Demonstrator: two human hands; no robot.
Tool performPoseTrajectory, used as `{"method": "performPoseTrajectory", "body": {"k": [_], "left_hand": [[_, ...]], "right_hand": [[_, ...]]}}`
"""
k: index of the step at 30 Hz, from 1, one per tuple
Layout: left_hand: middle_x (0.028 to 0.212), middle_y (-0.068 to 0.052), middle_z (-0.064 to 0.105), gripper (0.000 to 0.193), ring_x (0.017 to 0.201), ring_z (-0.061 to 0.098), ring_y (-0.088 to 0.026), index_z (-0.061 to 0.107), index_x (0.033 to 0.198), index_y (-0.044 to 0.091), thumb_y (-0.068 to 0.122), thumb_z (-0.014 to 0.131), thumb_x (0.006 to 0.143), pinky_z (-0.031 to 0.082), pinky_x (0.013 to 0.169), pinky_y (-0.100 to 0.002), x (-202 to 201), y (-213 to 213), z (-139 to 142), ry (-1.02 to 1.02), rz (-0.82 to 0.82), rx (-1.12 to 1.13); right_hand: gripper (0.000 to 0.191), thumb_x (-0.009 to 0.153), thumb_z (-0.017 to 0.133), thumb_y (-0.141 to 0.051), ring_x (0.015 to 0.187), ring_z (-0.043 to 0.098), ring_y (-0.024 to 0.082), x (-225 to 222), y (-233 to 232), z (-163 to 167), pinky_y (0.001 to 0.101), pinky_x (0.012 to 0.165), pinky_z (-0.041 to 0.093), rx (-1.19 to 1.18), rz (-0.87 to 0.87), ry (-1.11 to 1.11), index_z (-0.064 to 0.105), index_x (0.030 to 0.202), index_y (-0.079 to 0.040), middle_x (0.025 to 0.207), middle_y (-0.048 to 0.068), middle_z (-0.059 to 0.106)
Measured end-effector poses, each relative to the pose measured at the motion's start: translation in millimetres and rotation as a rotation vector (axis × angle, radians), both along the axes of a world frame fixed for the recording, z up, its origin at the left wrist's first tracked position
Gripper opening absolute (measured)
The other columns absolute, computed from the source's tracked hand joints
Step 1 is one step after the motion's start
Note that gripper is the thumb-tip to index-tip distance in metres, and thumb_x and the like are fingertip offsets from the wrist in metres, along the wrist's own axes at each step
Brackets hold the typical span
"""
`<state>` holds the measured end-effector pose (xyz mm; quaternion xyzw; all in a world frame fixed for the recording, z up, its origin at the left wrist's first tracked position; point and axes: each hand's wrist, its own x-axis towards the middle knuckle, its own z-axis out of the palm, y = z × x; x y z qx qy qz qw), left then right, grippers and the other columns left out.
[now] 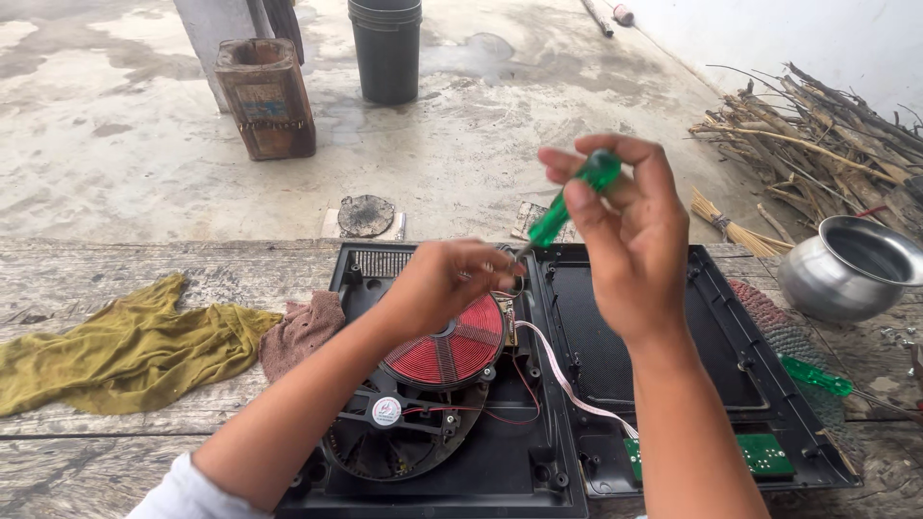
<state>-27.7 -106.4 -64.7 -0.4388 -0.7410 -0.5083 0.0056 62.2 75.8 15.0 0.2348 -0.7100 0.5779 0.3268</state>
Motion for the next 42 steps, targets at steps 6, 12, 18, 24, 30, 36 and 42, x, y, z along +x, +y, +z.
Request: {"method": "performPoseTrajectory", "body": {"k": [6, 12, 18, 24, 30, 36, 42], "left_hand": [[0.092, -0.005, 0.081, 0.016, 0.078, 0.078, -0.015, 0.082, 0.100, 0.015, 0.019, 0.080, 0.085, 0.061, 0.070, -0.030, -46.0, 16.9, -16.0, -0.075, 0.212, -0.052], [0.085, -0.008, 0.079, 0.016, 0.070, 0.074, -0.016, 0.082, 0.098, 0.010, 0.017, 0.081, 0.084, 0.058, 0.067, -0.032, -55.6, 17.8, -45.2, -0.081, 0.276, -0.029], [0.084, -0.008, 0.079, 0.016, 0.071, 0.074, -0.014, 0.081, 0.096, 0.007, 0.017, 0.080, 0.083, 0.059, 0.067, -0.031, -57.8, 12.8, -52.8, -0.122, 0.246, -0.006], [0.082, -0.008, 0.080, 0.017, 0.071, 0.073, -0.014, 0.081, 0.095, 0.007, 0.019, 0.081, 0.083, 0.058, 0.068, -0.031, -57.9, 13.3, -52.2, -0.132, 0.256, -0.008], [0.083, -0.008, 0.080, 0.017, 0.070, 0.073, -0.014, 0.081, 0.096, 0.008, 0.019, 0.081, 0.083, 0.058, 0.068, -0.031, -57.0, 12.6, -52.1, -0.135, 0.252, -0.029], [0.085, -0.006, 0.080, 0.016, 0.071, 0.072, -0.013, 0.080, 0.097, 0.007, 0.017, 0.079, 0.084, 0.058, 0.068, -0.030, -56.5, 13.7, -51.4, -0.167, 0.243, -0.006], [0.090, -0.005, 0.080, 0.015, 0.071, 0.072, -0.012, 0.079, 0.098, 0.006, 0.015, 0.078, 0.085, 0.059, 0.068, -0.030, -56.3, 12.8, -52.0, -0.143, 0.239, -0.001]], "right_hand": [[0.037, 0.096, 0.073, -0.020, 0.103, 0.075, 0.018, -50.7, -11.8, -11.2, 0.0293, 0.083, 0.068, 0.092, -0.258, -0.144, 0.064, 0.130, -0.009, 0.122, 0.012, 0.074], [0.042, 0.095, 0.074, -0.016, 0.105, 0.075, 0.017, -71.1, -19.3, -29.0, 0.0284, 0.084, 0.066, 0.067, -0.232, -0.147, 0.060, 0.134, -0.008, 0.118, 0.010, 0.076], [0.039, 0.097, 0.072, -0.017, 0.108, 0.076, 0.017, -79.0, -17.5, -34.8, 0.0288, 0.086, 0.066, 0.099, -0.235, -0.155, 0.062, 0.133, -0.008, 0.119, 0.010, 0.076], [0.039, 0.095, 0.073, -0.019, 0.106, 0.076, 0.017, -80.3, -18.7, -34.6, 0.0295, 0.084, 0.067, 0.114, -0.232, -0.160, 0.063, 0.132, -0.009, 0.119, 0.009, 0.076], [0.040, 0.094, 0.074, -0.018, 0.104, 0.077, 0.017, -83.4, -20.1, -31.8, 0.0296, 0.081, 0.063, 0.150, -0.235, -0.157, 0.063, 0.132, -0.010, 0.118, 0.008, 0.076], [0.039, 0.095, 0.074, -0.017, 0.104, 0.077, 0.017, -86.9, -19.6, -31.3, 0.0285, 0.081, 0.068, 0.122, -0.209, -0.163, 0.063, 0.132, -0.010, 0.117, 0.009, 0.077], [0.039, 0.095, 0.074, -0.017, 0.104, 0.077, 0.017, -92.0, -23.2, -33.4, 0.0283, 0.080, 0.067, 0.116, -0.206, -0.153, 0.064, 0.131, -0.010, 0.117, 0.009, 0.077]]}}
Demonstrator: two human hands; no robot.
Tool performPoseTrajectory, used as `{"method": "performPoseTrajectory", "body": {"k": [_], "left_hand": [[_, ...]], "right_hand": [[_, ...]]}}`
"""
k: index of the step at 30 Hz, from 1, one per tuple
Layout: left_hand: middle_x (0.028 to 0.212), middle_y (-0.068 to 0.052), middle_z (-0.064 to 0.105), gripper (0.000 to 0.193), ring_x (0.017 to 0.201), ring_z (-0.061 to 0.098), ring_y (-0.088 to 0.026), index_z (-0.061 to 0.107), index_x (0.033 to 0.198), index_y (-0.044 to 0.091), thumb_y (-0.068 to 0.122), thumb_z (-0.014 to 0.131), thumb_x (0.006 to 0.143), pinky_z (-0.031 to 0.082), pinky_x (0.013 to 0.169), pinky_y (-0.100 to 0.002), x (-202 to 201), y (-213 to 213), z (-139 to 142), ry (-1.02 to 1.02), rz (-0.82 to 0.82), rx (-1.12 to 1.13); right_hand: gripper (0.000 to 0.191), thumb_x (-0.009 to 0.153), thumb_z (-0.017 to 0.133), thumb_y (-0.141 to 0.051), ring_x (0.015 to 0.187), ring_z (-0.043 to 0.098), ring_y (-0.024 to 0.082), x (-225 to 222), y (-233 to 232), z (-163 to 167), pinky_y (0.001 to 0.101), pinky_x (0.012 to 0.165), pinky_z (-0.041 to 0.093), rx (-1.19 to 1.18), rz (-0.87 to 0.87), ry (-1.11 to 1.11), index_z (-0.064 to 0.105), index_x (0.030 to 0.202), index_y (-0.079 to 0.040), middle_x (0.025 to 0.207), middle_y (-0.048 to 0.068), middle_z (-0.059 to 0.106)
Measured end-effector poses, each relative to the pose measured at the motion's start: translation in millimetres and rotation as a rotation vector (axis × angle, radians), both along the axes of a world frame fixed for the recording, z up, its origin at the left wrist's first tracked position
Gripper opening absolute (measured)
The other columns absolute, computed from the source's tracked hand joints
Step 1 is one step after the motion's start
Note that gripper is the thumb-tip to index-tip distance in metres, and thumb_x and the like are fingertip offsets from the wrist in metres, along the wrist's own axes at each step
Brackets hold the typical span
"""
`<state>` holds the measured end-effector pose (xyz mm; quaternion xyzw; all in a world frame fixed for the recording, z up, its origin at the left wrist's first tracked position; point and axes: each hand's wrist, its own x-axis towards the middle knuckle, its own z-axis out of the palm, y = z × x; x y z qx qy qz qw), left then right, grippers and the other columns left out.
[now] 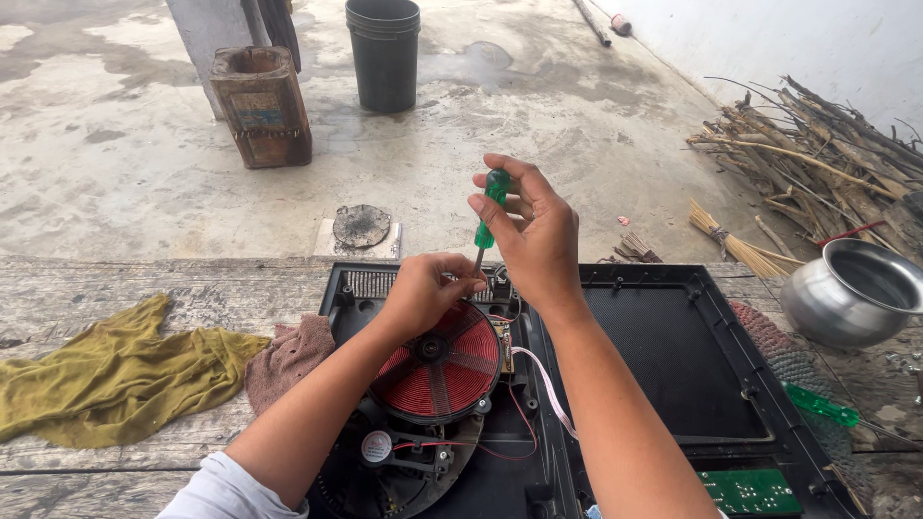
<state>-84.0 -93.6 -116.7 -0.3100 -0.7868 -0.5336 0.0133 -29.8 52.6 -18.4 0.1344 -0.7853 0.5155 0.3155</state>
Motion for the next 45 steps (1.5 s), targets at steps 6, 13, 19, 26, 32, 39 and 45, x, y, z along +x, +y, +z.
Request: {"method": "performPoseTrajectory", "body": {"k": [6, 13, 19, 26, 32, 39, 45], "left_hand": [[0.091, -0.006, 0.080, 0.014, 0.075, 0.074, -0.012, 0.078, 0.096, 0.005, 0.014, 0.078, 0.086, 0.061, 0.070, -0.030, -0.6, -1.2, 0.9, -0.019, -0.015, 0.006], [0.090, -0.006, 0.080, 0.014, 0.077, 0.076, -0.013, 0.078, 0.097, 0.006, 0.014, 0.077, 0.086, 0.060, 0.071, -0.029, 0.0, -1.5, 3.5, -0.044, -0.011, -0.030], [0.085, -0.009, 0.075, 0.012, 0.071, 0.074, -0.018, 0.079, 0.095, 0.007, 0.011, 0.077, 0.084, 0.058, 0.068, -0.031, 2.2, -3.2, 3.5, 0.111, -0.012, -0.058], [0.084, -0.010, 0.072, 0.012, 0.070, 0.071, -0.023, 0.079, 0.095, 0.007, 0.010, 0.078, 0.083, 0.055, 0.066, -0.035, 2.7, -4.6, -3.1, 0.168, -0.007, -0.041], [0.080, -0.010, 0.070, 0.012, 0.070, 0.070, -0.025, 0.080, 0.094, 0.008, 0.011, 0.079, 0.083, 0.053, 0.066, -0.037, -0.2, -3.7, -4.0, 0.192, 0.012, -0.096], [0.081, -0.009, 0.071, 0.013, 0.071, 0.070, -0.025, 0.080, 0.096, 0.010, 0.012, 0.078, 0.083, 0.054, 0.067, -0.038, 0.5, -2.9, -4.6, 0.186, 0.012, -0.110], [0.083, -0.010, 0.071, 0.013, 0.073, 0.070, -0.026, 0.080, 0.095, 0.009, 0.011, 0.077, 0.083, 0.055, 0.067, -0.038, 1.1, -3.6, -8.0, 0.176, -0.002, -0.093]], "right_hand": [[0.039, 0.095, 0.074, -0.019, 0.103, 0.078, 0.017, -4.1, -0.8, -0.8, 0.0286, 0.080, 0.067, 0.013, 0.004, 0.010, 0.063, 0.131, -0.010, 0.117, 0.009, 0.077], [0.038, 0.096, 0.072, -0.020, 0.107, 0.077, 0.017, -3.2, -0.2, -1.6, 0.0301, 0.081, 0.064, 0.021, 0.010, -0.020, 0.063, 0.131, -0.010, 0.117, 0.009, 0.077], [0.037, 0.102, 0.064, -0.020, 0.112, 0.076, 0.018, 2.2, 6.6, -1.0, 0.0314, 0.093, 0.066, -0.016, 0.239, -0.078, 0.060, 0.136, -0.008, 0.119, 0.010, 0.075], [0.036, 0.101, 0.067, -0.016, 0.110, 0.076, 0.019, 4.0, 9.8, -9.1, 0.0335, 0.095, 0.061, -0.020, 0.279, -0.056, 0.062, 0.135, -0.006, 0.114, 0.011, 0.076], [0.038, 0.100, 0.068, -0.018, 0.106, 0.078, 0.017, -1.4, 12.4, -14.5, 0.0311, 0.093, 0.067, -0.037, 0.194, -0.012, 0.062, 0.136, -0.006, 0.111, 0.009, 0.078], [0.040, 0.098, 0.072, -0.018, 0.103, 0.078, 0.017, -1.8, 9.4, -22.6, 0.0291, 0.086, 0.063, -0.036, 0.064, 0.050, 0.063, 0.135, -0.005, 0.109, 0.010, 0.078], [0.037, 0.097, 0.077, -0.019, 0.093, 0.081, 0.018, 3.1, -2.5, -26.0, 0.0267, 0.075, 0.065, 0.111, -0.144, 0.188, 0.062, 0.127, -0.003, 0.102, 0.010, 0.078]]}}
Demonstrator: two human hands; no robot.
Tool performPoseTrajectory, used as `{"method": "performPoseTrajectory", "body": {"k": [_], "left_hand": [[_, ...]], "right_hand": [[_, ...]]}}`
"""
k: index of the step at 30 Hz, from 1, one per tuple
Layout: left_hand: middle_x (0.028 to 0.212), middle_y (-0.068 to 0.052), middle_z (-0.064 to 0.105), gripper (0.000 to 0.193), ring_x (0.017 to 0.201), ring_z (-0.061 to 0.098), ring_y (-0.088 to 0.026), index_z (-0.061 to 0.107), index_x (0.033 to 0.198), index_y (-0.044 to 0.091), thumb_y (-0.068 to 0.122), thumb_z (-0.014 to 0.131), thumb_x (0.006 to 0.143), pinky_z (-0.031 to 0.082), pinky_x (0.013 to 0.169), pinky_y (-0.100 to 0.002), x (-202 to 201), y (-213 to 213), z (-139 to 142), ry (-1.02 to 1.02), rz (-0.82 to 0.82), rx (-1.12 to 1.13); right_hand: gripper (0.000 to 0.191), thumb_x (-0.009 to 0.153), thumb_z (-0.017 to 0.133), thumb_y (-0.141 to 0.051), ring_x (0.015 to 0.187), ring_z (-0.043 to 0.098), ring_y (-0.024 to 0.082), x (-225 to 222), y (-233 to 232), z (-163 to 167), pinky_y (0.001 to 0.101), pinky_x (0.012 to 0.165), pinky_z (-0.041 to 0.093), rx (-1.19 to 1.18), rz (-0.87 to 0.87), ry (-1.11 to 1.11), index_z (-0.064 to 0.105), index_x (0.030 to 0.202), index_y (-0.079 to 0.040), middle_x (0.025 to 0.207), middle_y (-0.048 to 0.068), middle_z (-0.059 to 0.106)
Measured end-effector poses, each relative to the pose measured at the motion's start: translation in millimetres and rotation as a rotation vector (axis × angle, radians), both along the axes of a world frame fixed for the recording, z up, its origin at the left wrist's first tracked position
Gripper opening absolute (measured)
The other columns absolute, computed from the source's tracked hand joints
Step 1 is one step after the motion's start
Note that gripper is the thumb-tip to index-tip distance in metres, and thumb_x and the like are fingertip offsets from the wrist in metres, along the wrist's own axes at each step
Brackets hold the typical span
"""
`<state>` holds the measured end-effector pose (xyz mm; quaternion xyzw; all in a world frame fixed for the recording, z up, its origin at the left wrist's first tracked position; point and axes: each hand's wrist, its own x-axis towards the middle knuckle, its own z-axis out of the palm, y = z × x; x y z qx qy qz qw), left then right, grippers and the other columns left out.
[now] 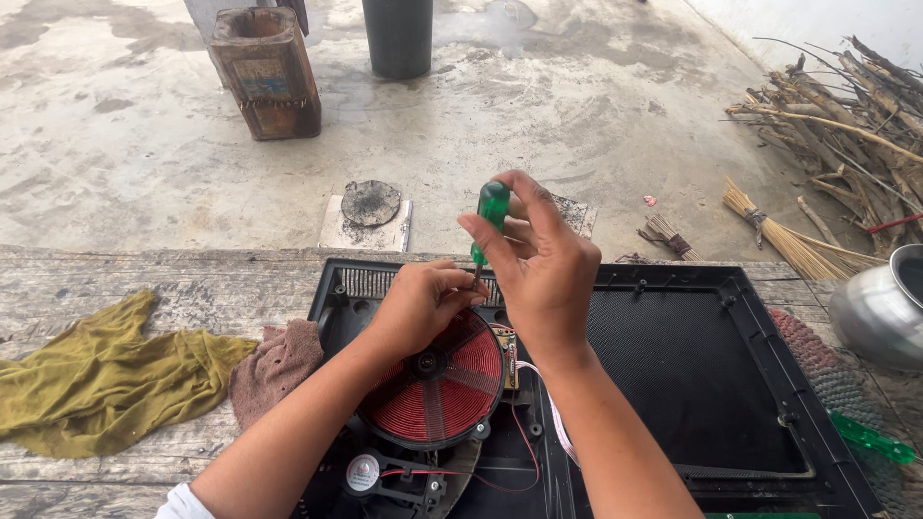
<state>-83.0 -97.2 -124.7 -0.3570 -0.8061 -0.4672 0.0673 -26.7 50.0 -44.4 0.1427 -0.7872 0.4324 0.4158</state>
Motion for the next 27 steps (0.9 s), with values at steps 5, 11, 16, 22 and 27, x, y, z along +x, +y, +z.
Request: {"method": "performPoseTrajectory", "body": {"k": [5, 11, 16, 22, 27], "left_hand": [[0.086, -0.011, 0.072, 0.012, 0.074, 0.071, -0.027, 0.080, 0.095, 0.009, 0.010, 0.077, 0.083, 0.055, 0.068, -0.037, -0.6, -1.9, 2.6, 0.027, -0.022, -0.015], [0.086, -0.009, 0.073, 0.012, 0.077, 0.074, -0.026, 0.080, 0.095, 0.008, 0.010, 0.077, 0.083, 0.056, 0.069, -0.035, -0.1, -1.2, 7.6, 0.000, -0.036, 0.012], [0.086, -0.009, 0.073, 0.014, 0.075, 0.073, -0.026, 0.080, 0.097, 0.009, 0.011, 0.077, 0.083, 0.056, 0.068, -0.036, 0.7, -0.9, 5.0, -0.031, -0.019, 0.001], [0.090, -0.006, 0.074, 0.013, 0.077, 0.075, -0.021, 0.079, 0.096, 0.009, 0.012, 0.078, 0.084, 0.058, 0.070, -0.032, 1.5, -1.1, 4.2, -0.075, -0.005, -0.037], [0.090, -0.007, 0.075, 0.014, 0.078, 0.075, -0.020, 0.079, 0.098, 0.008, 0.012, 0.077, 0.085, 0.059, 0.070, -0.032, 2.2, 1.7, 8.6, -0.090, 0.006, -0.046]], "right_hand": [[0.036, 0.097, 0.079, -0.025, 0.089, 0.082, 0.016, -1.2, 2.1, 13.2, 0.0276, 0.075, 0.064, 0.068, -0.016, -0.047, 0.060, 0.121, -0.006, 0.097, 0.007, 0.078], [0.034, 0.103, 0.062, -0.011, 0.115, 0.074, 0.021, 5.1, 16.8, 36.7, 0.0352, 0.094, 0.059, 0.117, 0.333, -0.237, 0.059, 0.136, -0.006, 0.120, 0.009, 0.075], [0.029, 0.098, 0.067, -0.015, 0.107, 0.078, 0.016, 2.8, 24.2, 37.4, 0.0317, 0.092, 0.061, 0.081, 0.389, -0.302, 0.065, 0.126, -0.009, 0.108, 0.006, 0.080], [0.030, 0.097, 0.070, -0.019, 0.103, 0.079, 0.016, 0.4, 30.8, 25.9, 0.0309, 0.089, 0.063, 0.092, 0.392, -0.267, 0.066, 0.126, -0.014, 0.106, 0.005, 0.080], [0.031, 0.095, 0.072, -0.020, 0.102, 0.080, 0.017, 1.9, 37.7, 24.9, 0.0309, 0.085, 0.063, 0.098, 0.372, -0.215, 0.066, 0.125, -0.015, 0.104, 0.006, 0.081]]}}
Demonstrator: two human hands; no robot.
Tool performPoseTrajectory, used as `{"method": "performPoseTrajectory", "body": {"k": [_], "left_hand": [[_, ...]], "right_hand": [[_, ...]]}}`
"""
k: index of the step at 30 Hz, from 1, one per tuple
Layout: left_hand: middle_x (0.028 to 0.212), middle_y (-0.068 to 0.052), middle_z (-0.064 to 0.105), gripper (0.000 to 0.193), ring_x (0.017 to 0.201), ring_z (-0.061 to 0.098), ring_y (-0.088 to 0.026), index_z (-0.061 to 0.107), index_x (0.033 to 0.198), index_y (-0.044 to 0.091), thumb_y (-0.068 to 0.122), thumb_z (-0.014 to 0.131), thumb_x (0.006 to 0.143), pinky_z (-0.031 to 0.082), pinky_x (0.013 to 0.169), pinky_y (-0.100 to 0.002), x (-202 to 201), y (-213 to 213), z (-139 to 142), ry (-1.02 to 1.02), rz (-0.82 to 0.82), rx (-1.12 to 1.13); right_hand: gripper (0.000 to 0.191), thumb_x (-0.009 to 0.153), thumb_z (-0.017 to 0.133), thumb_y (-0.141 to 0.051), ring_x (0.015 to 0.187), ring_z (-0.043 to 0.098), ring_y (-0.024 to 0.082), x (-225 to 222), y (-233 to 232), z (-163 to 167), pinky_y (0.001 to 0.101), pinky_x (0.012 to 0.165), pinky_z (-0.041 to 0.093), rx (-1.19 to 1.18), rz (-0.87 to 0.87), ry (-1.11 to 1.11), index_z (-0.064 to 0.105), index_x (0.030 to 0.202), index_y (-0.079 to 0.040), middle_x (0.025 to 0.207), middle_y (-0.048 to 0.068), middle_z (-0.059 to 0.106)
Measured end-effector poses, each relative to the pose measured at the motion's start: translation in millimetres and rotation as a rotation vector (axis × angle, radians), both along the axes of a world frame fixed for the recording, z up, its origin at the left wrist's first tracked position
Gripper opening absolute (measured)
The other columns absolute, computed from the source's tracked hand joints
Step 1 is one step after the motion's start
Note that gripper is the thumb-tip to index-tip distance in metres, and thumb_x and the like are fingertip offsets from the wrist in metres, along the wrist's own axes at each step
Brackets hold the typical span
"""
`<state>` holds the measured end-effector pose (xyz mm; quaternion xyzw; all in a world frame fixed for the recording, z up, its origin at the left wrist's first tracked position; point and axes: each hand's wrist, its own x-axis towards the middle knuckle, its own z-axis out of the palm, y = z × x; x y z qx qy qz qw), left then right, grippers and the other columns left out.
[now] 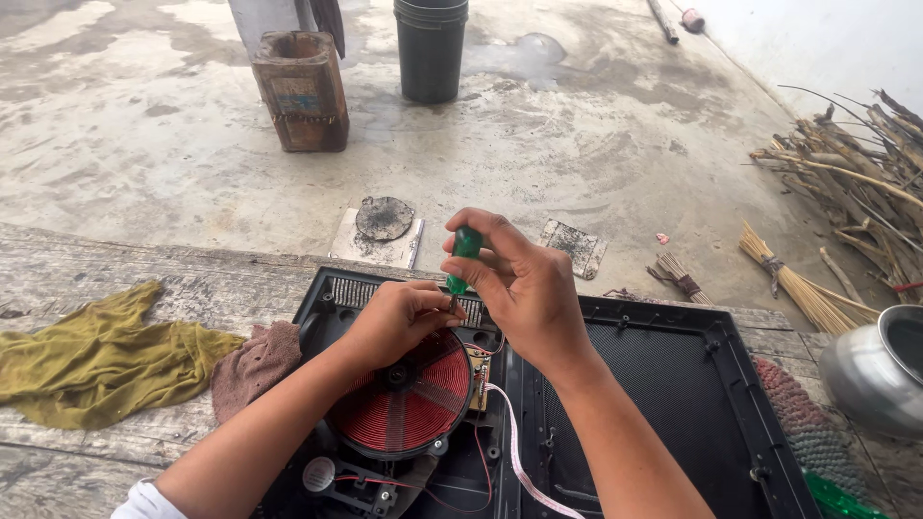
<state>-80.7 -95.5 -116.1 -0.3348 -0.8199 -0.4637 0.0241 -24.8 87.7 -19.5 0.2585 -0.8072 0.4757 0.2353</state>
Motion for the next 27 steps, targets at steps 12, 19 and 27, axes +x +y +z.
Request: {"method": "performPoseTrajectory", "body": {"k": [12, 19, 27], "left_hand": [[0.089, -0.008, 0.074, 0.013, 0.080, 0.075, -0.023, 0.080, 0.097, 0.008, 0.012, 0.077, 0.085, 0.058, 0.074, -0.034, 0.2, -3.0, 5.5, 0.081, -0.007, -0.084], [0.098, -0.007, 0.077, 0.013, 0.085, 0.078, -0.020, 0.079, 0.098, 0.006, 0.009, 0.076, 0.086, 0.061, 0.077, -0.031, -2.9, -8.8, -1.4, -0.006, -0.067, 0.002], [0.096, -0.007, 0.080, 0.015, 0.087, 0.078, -0.016, 0.079, 0.102, 0.008, 0.010, 0.075, 0.088, 0.061, 0.080, -0.029, -5.0, -9.0, 2.6, -0.104, -0.064, -0.008]], "right_hand": [[0.035, 0.099, 0.065, -0.015, 0.106, 0.078, 0.021, 3.7, 1.2, 8.9, 0.0342, 0.087, 0.066, -0.041, 0.085, -0.063, 0.058, 0.133, -0.010, 0.116, 0.010, 0.078], [0.034, 0.095, 0.072, -0.019, 0.100, 0.080, 0.020, -8.6, -1.3, 3.9, 0.0316, 0.083, 0.063, 0.070, 0.108, 0.004, 0.062, 0.128, -0.012, 0.105, 0.007, 0.081], [0.039, 0.088, 0.080, -0.026, 0.085, 0.082, 0.016, -16.6, -18.2, 1.8, 0.0289, 0.071, 0.064, 0.093, -0.076, 0.038, 0.062, 0.120, -0.012, 0.093, 0.004, 0.080]]}}
